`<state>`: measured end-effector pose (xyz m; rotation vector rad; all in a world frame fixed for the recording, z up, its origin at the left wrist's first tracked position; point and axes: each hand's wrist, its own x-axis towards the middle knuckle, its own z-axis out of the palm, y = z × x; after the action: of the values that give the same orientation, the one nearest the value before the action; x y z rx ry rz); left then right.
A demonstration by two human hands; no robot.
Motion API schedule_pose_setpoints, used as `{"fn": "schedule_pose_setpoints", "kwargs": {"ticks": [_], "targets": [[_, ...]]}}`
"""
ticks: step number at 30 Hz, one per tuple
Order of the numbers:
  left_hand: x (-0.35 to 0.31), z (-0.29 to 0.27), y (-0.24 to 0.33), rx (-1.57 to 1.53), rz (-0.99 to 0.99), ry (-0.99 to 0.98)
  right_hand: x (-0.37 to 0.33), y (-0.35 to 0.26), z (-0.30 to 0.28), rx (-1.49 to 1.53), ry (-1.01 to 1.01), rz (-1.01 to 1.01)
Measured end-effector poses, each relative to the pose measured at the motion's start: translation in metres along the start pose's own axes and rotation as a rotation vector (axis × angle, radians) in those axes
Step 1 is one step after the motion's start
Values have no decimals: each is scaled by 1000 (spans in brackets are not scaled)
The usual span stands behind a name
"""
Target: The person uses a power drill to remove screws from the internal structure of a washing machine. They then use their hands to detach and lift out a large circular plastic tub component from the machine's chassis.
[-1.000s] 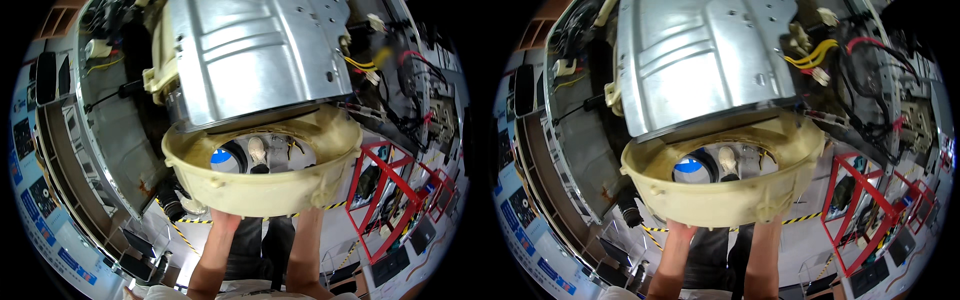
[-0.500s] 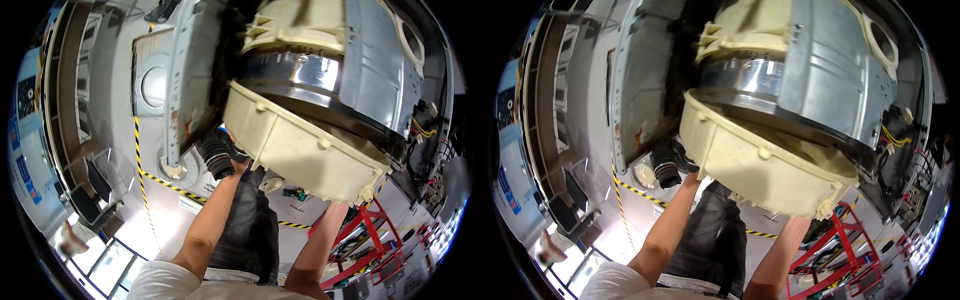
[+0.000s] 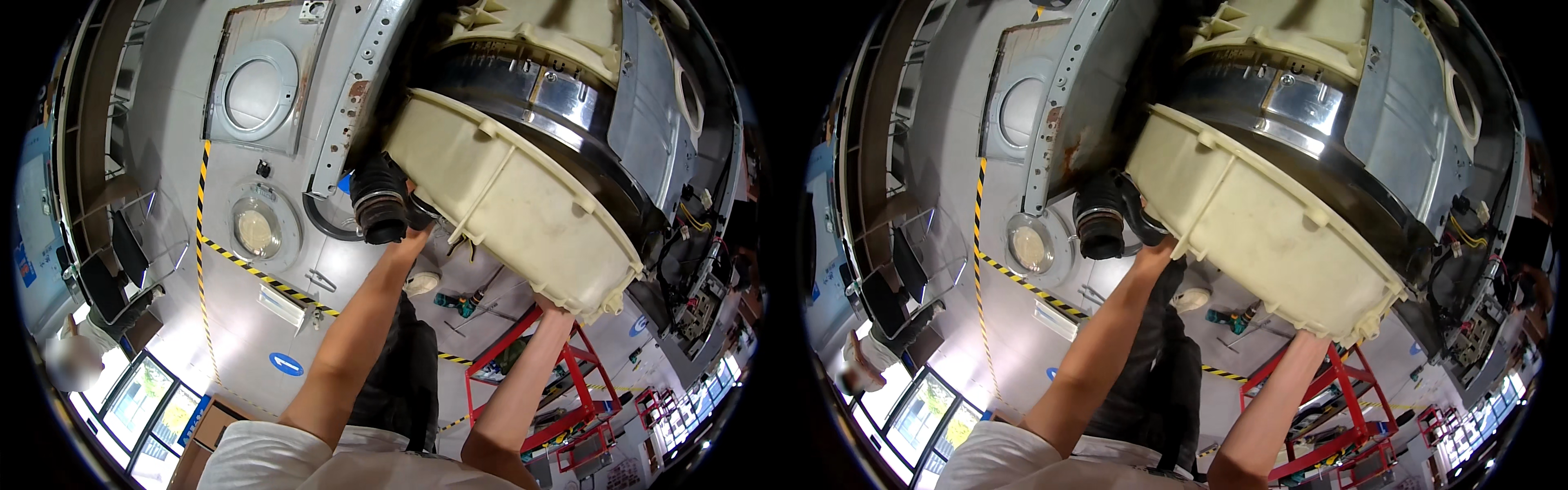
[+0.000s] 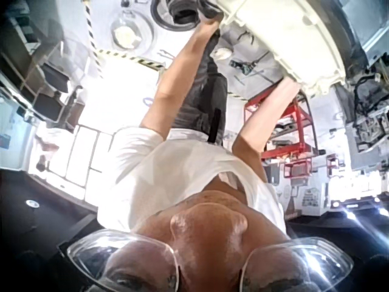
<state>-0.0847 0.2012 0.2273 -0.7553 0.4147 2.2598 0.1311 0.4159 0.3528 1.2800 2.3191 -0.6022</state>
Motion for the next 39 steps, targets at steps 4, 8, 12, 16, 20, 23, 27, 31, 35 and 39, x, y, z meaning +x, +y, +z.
{"fn": "schedule_pose_setpoints", "kwargs": {"ticks": [4, 8, 12, 16, 20, 23, 27, 31, 35, 39], "targets": [[8, -20, -6, -137, -30, -32, -4, -3, 0, -71, -1, -11], [20, -50, -8, 574, 164, 59, -11, -6, -1, -157, -18, -18], [16, -56, -6, 201, 124, 37, -19, -4, 0, -257, -39, -2], [7, -26, -2, 23, 129, -8, -20, 4, 2, -49, -7, -84], [-16, 27, 7, -417, 69, -162, -21, 6, 0, -229, -7, -90], [-50, 69, 22, -883, -14, -336, -21, -1, -6, -401, -25, -94], [-82, 106, 49, 145, 278, -16, -18, -5, -12, -487, -39, -96], [-76, 118, 65, 465, 185, 23, -13, 11, -2, -149, 34, -128], [-86, 116, 62, 370, 234, -98, -5, 21, 18, 323, 158, -230], [-98, 95, 75, 214, 90, -178, -9, 7, 9, 337, 128, -199]]}}
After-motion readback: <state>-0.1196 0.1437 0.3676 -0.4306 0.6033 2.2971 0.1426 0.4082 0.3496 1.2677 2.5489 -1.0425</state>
